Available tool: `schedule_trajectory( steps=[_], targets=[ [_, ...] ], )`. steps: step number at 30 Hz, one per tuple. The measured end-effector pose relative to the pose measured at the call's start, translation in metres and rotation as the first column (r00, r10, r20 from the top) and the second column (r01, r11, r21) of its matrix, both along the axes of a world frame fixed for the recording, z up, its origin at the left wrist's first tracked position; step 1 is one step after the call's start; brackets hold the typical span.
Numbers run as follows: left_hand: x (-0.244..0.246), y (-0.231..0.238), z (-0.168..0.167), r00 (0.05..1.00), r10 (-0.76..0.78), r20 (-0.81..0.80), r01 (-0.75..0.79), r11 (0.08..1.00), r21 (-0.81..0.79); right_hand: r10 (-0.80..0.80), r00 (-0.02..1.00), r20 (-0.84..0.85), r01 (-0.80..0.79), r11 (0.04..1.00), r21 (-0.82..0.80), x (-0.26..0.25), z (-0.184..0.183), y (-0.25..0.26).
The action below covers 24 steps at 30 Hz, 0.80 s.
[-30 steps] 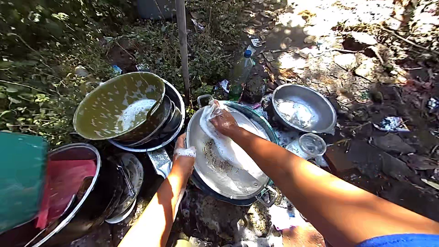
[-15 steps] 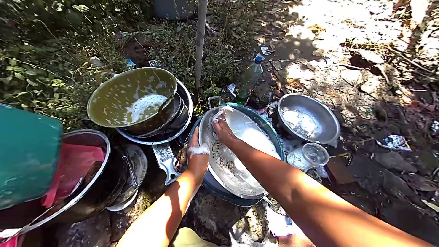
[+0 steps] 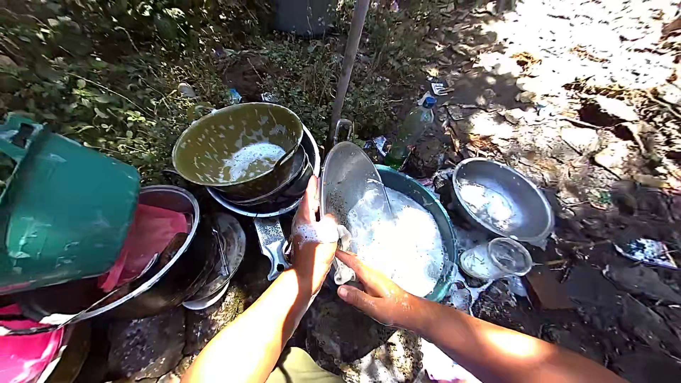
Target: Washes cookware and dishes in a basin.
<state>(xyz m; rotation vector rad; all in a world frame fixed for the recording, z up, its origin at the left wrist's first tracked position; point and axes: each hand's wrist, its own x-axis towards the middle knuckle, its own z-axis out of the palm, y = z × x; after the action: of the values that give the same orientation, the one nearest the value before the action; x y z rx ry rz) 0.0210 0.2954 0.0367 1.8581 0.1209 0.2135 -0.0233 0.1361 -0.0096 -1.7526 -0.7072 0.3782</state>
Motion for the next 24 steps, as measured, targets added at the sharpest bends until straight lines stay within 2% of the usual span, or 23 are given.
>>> schedule_trajectory(
  steps=[2,4,7,9,11,13,15,16,19,21,22,24],
  targets=[
    [-0.003,-0.01,-0.002,0.999,-0.004,0.035,0.004,1.0,0.021,-0.063,0.997,0.034,0.066,0.995,-0.071,-0.007,-0.006,0.003],
    [-0.009,-0.027,0.002,0.999,-0.025,0.028,0.026,0.999,-0.026,-0.155,0.983,0.095,0.168,0.973,-0.157,-0.012,-0.01,0.007],
    [-0.016,-0.038,0.004,0.992,-0.12,0.048,0.124,0.987,-0.099,-0.318,0.913,0.257,0.365,0.917,-0.16,-0.03,-0.036,0.004],
    [-0.006,-0.031,-0.004,0.98,-0.154,0.123,0.168,0.979,-0.114,-0.354,0.881,0.313,0.408,0.904,-0.127,-0.042,-0.062,-0.01],
    [0.012,-0.019,-0.015,0.984,-0.149,0.096,0.159,0.981,-0.112,-0.264,0.921,0.286,0.312,0.94,-0.135,-0.051,-0.074,-0.031],
    [0.031,-0.004,-0.027,0.987,-0.159,-0.012,0.156,0.98,-0.125,-0.087,0.961,0.263,0.129,0.981,-0.146,-0.053,-0.081,-0.052],
    [0.053,0.007,-0.036,0.979,-0.18,-0.098,0.154,0.962,-0.224,0.107,0.97,0.217,-0.073,0.984,-0.161,-0.048,-0.088,-0.071],
    [0.065,0.013,-0.045,0.975,-0.195,-0.107,0.162,0.952,-0.259,0.196,0.97,0.143,-0.167,0.966,-0.197,-0.042,-0.091,-0.081],
    [0.078,0.025,-0.061,0.953,-0.285,-0.104,0.237,0.912,-0.334,0.356,0.924,-0.139,-0.382,0.848,-0.367,-0.014,-0.109,-0.107],
    [0.073,0.022,-0.065,0.949,-0.305,-0.079,0.266,0.91,-0.319,0.344,0.924,-0.168,-0.379,0.755,-0.535,0.008,-0.126,-0.118],
    [0.068,0.018,-0.064,0.951,-0.301,-0.063,0.267,0.91,-0.318,0.321,0.933,-0.163,-0.346,0.676,-0.651,0.017,-0.135,-0.121],
    [0.053,0.01,-0.061,0.964,-0.26,-0.053,0.23,0.92,-0.316,0.204,0.94,-0.273,-0.338,0.46,-0.821,0.036,-0.135,-0.117]
  ],
)
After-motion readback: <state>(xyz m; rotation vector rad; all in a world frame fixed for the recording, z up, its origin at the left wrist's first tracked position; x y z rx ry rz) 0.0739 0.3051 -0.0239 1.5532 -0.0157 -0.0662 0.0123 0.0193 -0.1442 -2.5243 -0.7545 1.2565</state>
